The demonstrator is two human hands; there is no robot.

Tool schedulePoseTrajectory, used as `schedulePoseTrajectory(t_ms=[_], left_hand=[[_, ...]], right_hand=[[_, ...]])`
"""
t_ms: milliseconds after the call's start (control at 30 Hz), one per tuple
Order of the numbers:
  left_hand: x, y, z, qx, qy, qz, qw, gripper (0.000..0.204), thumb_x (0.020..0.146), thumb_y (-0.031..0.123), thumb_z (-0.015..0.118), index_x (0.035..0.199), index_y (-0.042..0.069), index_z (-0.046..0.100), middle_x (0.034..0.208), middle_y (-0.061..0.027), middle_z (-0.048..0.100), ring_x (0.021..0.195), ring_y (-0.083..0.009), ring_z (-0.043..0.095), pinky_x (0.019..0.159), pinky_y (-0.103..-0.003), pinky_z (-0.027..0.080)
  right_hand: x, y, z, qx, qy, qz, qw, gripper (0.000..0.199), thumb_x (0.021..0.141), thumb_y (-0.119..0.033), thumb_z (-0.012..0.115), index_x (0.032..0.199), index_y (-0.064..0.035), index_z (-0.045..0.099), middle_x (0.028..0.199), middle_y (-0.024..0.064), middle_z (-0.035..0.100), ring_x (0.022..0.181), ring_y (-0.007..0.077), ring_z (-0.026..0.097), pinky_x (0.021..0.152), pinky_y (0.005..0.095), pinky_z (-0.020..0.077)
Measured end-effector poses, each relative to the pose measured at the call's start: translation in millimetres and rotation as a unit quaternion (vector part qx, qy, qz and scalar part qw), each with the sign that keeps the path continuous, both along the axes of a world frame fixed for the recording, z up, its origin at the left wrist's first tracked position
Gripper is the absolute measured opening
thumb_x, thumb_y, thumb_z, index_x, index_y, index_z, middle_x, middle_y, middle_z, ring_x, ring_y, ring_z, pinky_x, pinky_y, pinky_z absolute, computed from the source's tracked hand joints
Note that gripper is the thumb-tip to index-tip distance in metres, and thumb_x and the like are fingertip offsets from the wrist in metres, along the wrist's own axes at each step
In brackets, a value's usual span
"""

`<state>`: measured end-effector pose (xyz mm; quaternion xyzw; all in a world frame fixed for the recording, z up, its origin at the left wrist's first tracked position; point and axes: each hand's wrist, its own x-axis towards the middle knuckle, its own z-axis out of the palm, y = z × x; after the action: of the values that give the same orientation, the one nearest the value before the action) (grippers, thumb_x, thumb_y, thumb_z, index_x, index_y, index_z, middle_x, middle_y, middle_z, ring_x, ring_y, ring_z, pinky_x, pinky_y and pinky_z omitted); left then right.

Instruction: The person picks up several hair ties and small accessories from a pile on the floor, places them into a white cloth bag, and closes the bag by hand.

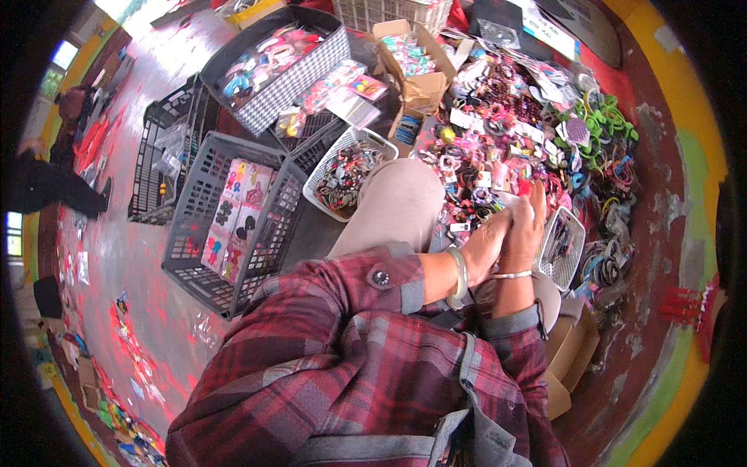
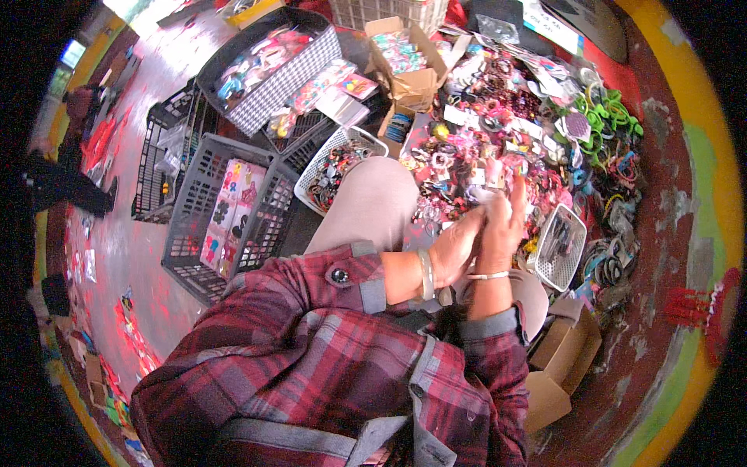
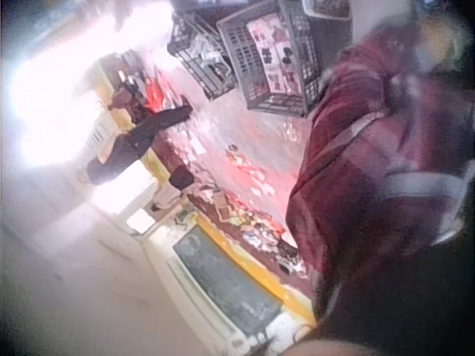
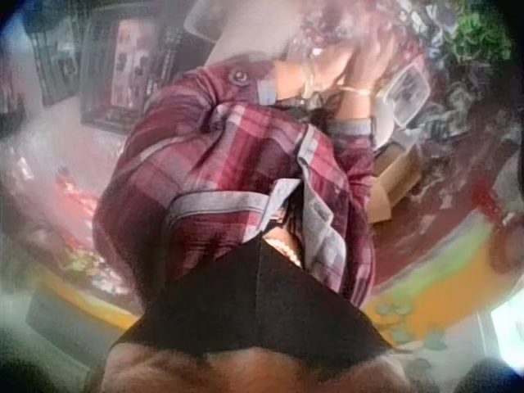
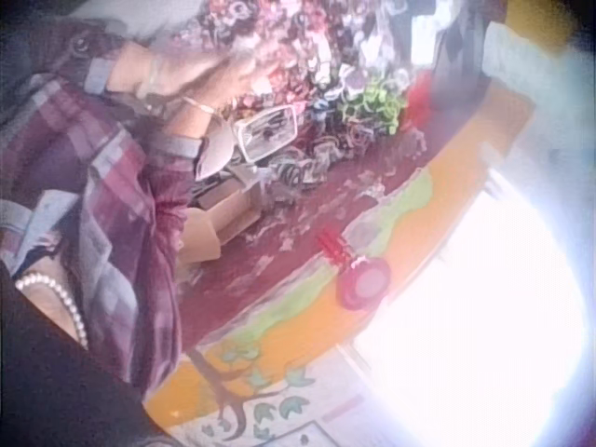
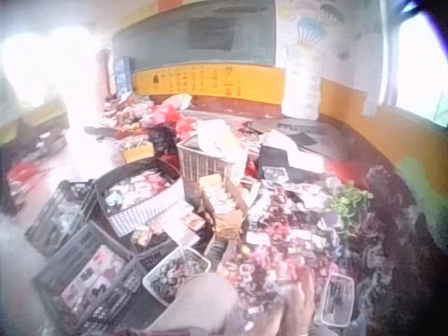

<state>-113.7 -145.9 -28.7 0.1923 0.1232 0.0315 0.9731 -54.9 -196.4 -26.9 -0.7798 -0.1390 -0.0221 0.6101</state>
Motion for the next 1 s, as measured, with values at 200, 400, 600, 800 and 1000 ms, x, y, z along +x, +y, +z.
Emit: schedulePoseTrajectory(t_ms=[200, 400, 600, 800, 1000], left_hand=[[17, 37, 7, -0.034, 0.019, 0.042, 0.998, 0.046, 0.092, 0.037, 0.042, 0.124, 0.005, 0.046, 0.119, -0.0036, 0.050, 0.109, -0.0126, 0.045, 0.096, -0.026, 0.031], [6, 23, 4, -0.050, 0.019, -0.002, 0.999, 0.034, 0.091, 0.033, 0.046, 0.114, 0.009, 0.054, 0.109, -0.0029, 0.056, 0.100, -0.0122, 0.051, 0.088, -0.027, 0.040], [14, 47, 16, -0.038, 0.007, 0.019, 0.999, 0.045, 0.092, 0.038, 0.043, 0.124, 0.006, 0.047, 0.118, -0.0067, 0.053, 0.110, -0.0165, 0.048, 0.095, -0.031, 0.036], [15, 31, -18, 0.109, -0.124, 0.017, 0.986, 0.040, 0.095, 0.033, 0.038, 0.123, 0.006, 0.043, 0.122, -0.0080, 0.048, 0.113, -0.0194, 0.045, 0.098, -0.033, 0.034], [14, 44, 8, -0.088, -0.029, -0.013, 0.996, 0.041, 0.094, 0.036, 0.036, 0.122, 0.007, 0.046, 0.116, -0.0069, 0.054, 0.108, -0.0190, 0.050, 0.096, -0.034, 0.037]], right_hand=[[-57, 1, 4, -0.034, -0.113, 0.132, 0.984, 0.039, 0.093, -0.016, 0.037, 0.127, 0.0003, 0.045, 0.137, 0.0195, 0.035, 0.130, 0.0295, 0.030, 0.106, 0.0374, 0.0221], [-4, 17, -4, -0.053, -0.122, 0.068, 0.989, 0.040, 0.091, -0.015, 0.043, 0.128, 0.0022, 0.042, 0.134, 0.0188, 0.039, 0.128, 0.0281, 0.032, 0.105, 0.0344, 0.0229], [-36, 9, 6, 0.026, 0.033, 0.104, 0.994, 0.045, 0.086, -0.012, 0.048, 0.131, -0.0052, 0.042, 0.134, 0.0213, 0.037, 0.125, 0.0271, 0.036, 0.103, 0.0377, 0.0257], [-8, 25, 23, -0.110, -0.233, 0.070, 0.964, 0.039, 0.086, -0.015, 0.050, 0.122, -0.0018, 0.050, 0.129, 0.0218, 0.043, 0.124, 0.0348, 0.037, 0.105, 0.0400, 0.0259], [-11, 2, 7, -0.064, -0.173, 0.132, 0.974, 0.038, 0.084, -0.013, 0.053, 0.121, -0.0030, 0.051, 0.127, 0.0193, 0.047, 0.121, 0.0319, 0.043, 0.103, 0.0380, 0.0303]])
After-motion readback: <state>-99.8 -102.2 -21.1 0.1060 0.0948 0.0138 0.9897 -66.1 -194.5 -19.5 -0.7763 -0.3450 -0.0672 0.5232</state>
